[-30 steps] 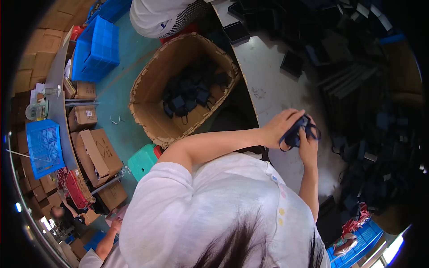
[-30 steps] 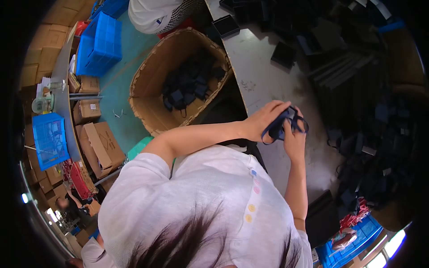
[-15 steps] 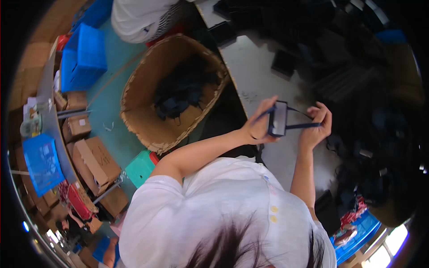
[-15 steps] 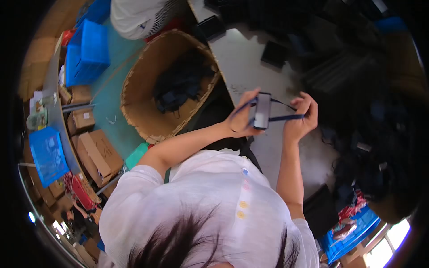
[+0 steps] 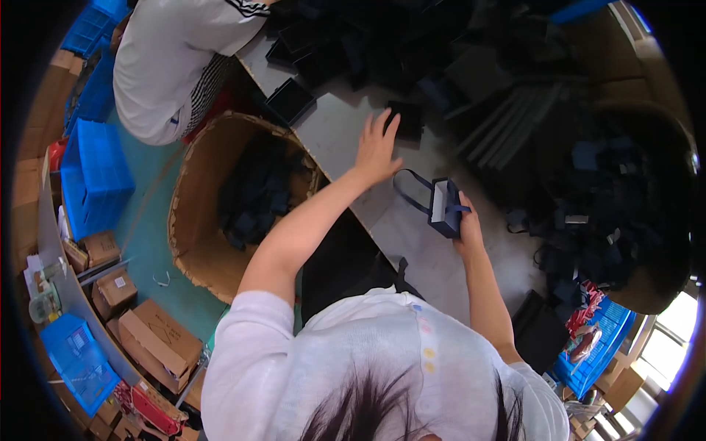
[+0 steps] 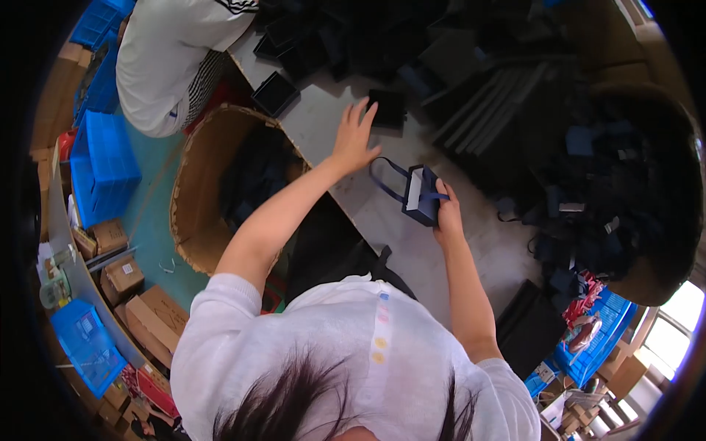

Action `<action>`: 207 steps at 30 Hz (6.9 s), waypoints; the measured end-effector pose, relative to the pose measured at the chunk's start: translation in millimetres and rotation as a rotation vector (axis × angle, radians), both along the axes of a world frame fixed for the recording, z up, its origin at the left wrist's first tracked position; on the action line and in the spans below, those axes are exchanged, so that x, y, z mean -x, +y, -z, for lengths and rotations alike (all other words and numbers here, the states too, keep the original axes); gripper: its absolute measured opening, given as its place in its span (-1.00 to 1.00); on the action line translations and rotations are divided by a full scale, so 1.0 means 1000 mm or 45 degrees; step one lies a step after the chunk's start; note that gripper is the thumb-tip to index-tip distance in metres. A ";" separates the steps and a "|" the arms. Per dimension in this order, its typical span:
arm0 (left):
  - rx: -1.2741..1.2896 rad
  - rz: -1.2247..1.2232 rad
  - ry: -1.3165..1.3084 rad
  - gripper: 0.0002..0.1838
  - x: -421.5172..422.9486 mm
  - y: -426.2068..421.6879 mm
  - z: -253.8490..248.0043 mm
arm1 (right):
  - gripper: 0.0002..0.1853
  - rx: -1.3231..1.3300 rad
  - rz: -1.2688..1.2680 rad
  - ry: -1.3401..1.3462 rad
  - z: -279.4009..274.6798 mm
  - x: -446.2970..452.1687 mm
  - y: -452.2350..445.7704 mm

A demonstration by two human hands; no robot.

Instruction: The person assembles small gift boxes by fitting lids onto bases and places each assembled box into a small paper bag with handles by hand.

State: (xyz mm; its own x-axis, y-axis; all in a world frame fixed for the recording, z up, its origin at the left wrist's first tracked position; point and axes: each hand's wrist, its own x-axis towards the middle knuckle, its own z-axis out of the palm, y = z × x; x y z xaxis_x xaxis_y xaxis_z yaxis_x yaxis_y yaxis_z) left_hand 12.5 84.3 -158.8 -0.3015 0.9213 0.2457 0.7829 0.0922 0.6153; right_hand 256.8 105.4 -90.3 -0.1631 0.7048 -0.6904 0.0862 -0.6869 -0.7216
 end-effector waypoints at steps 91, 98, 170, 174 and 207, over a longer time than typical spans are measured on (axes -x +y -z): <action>0.068 0.369 -0.610 -0.06 -0.127 -0.105 -0.091 | -0.58 -1.179 -0.783 -0.237 -0.084 0.008 -0.030; -0.044 0.319 -0.497 -0.10 -0.113 -0.113 -0.073 | -0.58 -1.289 -0.815 -0.236 -0.093 0.033 -0.024; 0.101 0.390 -1.751 -0.15 -0.128 -0.096 -0.115 | -0.74 -0.560 -0.081 -0.085 -0.047 -0.024 -0.070; 0.261 0.317 -2.007 -0.14 -0.119 -0.098 -0.130 | -0.74 -0.643 -0.182 0.063 -0.034 -0.038 -0.076; 0.296 0.116 -1.618 -0.95 -0.109 -0.101 -0.167 | -0.56 0.434 -0.138 0.696 -0.084 -0.048 -0.080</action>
State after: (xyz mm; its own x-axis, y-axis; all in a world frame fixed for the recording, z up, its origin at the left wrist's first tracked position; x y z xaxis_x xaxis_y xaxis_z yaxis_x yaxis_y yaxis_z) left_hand 122.0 -16.4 8.1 -0.1380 0.9329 -0.3327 -0.3256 0.2745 0.9048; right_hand 304.7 25.0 -6.6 -0.6119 0.4206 -0.6699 -0.1499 -0.8932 -0.4239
